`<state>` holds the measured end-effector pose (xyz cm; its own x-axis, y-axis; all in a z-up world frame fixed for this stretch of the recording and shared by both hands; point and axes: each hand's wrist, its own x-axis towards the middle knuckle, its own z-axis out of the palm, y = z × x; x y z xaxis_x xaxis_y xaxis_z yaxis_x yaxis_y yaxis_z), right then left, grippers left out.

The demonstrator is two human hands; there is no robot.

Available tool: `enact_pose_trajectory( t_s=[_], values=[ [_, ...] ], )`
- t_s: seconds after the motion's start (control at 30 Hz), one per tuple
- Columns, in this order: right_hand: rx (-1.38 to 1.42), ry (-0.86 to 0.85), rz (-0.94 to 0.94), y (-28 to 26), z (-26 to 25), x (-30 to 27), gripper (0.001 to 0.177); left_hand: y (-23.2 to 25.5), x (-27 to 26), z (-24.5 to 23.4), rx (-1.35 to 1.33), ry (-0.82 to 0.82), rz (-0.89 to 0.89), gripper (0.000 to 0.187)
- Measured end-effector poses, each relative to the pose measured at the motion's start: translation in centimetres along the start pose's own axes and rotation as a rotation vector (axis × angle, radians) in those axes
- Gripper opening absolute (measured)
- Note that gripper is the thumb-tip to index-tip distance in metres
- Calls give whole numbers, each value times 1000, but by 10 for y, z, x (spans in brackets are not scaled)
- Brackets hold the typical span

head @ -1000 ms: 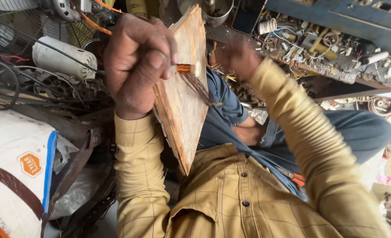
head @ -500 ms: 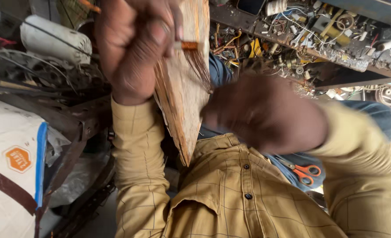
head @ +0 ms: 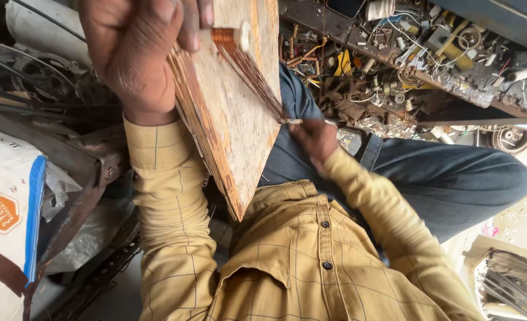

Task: The person winds copper wire around a small cylindrical object using a wooden board as a jig. They repeatedly wrap the wire and occasionally adjust the coil with their fingers.

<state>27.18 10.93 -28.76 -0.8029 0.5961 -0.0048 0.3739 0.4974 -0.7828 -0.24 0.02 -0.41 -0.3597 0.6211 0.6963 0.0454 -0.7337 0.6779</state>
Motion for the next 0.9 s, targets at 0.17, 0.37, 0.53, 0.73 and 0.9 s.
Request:
enact_pose_trajectory(
  t_s=[0.17, 0.37, 0.53, 0.73, 0.9],
  values=[
    [95, -308, -507, -140, -90, -6, 12, 5, 3, 17, 93, -31, -82, 22],
    [-289, -209, -908, -245, -234, 62, 11, 34, 5, 58, 157, -160, -176, 30],
    [2, -36, -744, -149, -165, 145, 10, 34, 4, 60, 128, -152, -99, 28],
    [711, -156, -38, -41, -77, 107, 18, 22, 1, 25, 16, -75, -99, 23],
    [723, -386, -412, -123, -177, 100, 19, 16, 1, 24, 4, -55, -110, 21]
  ],
)
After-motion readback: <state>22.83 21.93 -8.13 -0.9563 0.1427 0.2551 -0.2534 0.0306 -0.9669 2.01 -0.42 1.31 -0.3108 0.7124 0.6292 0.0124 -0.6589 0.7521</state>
